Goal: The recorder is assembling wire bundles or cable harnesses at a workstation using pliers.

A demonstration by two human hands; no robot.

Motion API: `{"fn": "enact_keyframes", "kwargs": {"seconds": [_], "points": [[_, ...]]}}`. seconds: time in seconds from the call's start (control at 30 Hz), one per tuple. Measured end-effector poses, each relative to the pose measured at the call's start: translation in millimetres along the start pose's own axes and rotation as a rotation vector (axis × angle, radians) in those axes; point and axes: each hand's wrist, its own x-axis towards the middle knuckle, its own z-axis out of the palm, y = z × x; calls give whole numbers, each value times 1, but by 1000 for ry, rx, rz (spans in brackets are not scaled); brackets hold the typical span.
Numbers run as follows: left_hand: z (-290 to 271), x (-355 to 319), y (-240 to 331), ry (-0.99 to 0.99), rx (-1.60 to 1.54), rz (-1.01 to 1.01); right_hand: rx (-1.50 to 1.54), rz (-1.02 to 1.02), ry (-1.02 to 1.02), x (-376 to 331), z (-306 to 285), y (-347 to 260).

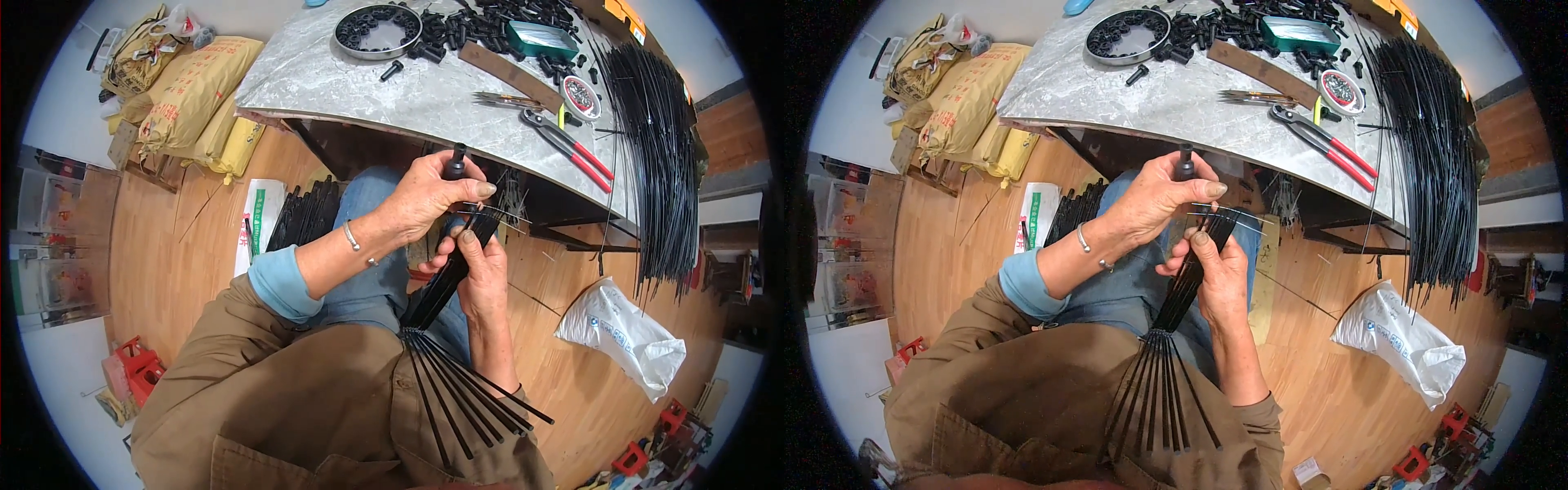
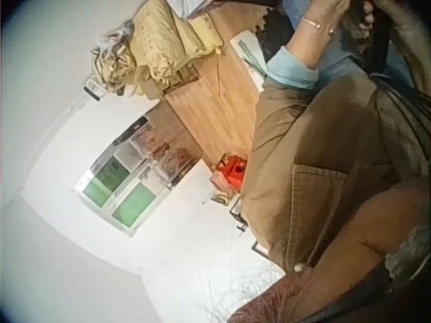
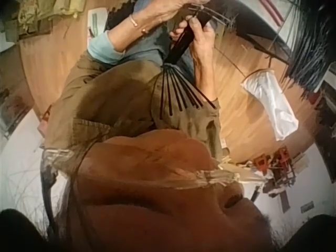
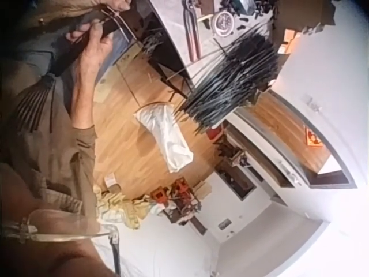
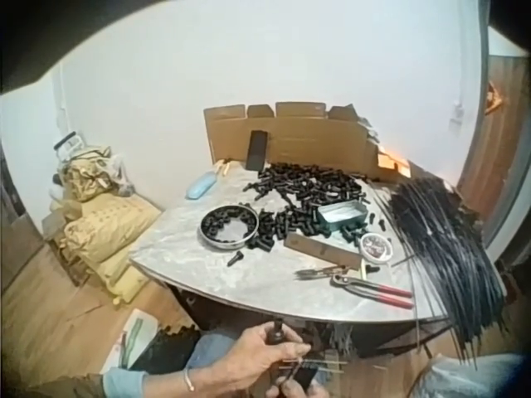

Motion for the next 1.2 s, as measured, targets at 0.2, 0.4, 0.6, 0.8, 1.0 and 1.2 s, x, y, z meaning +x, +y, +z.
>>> {"fn": "enact_keyframes", "kwargs": {"seconds": [0.2, 0.4, 0.6, 0.8, 1.0, 1.2], "points": [[2, -4, 6, 33, 62, 53, -166, -71, 70, -2, 6, -3], [0, -2, 10, 12, 125, 57, -241, -121, 134, -6, 11, -6], [-5, 0, 7, 8, 133, 57, -256, -114, 132, -5, 10, -7], [-11, -12, 11, 51, 200, 22, -213, -133, 139, -6, 6, -7], [-9, -36, -6, -21, 201, 11, -207, -148, 109, -4, 5, -7], [-3, -33, -11, 55, 186, 51, -441, -278, 110, -2, 7, -5]]}}
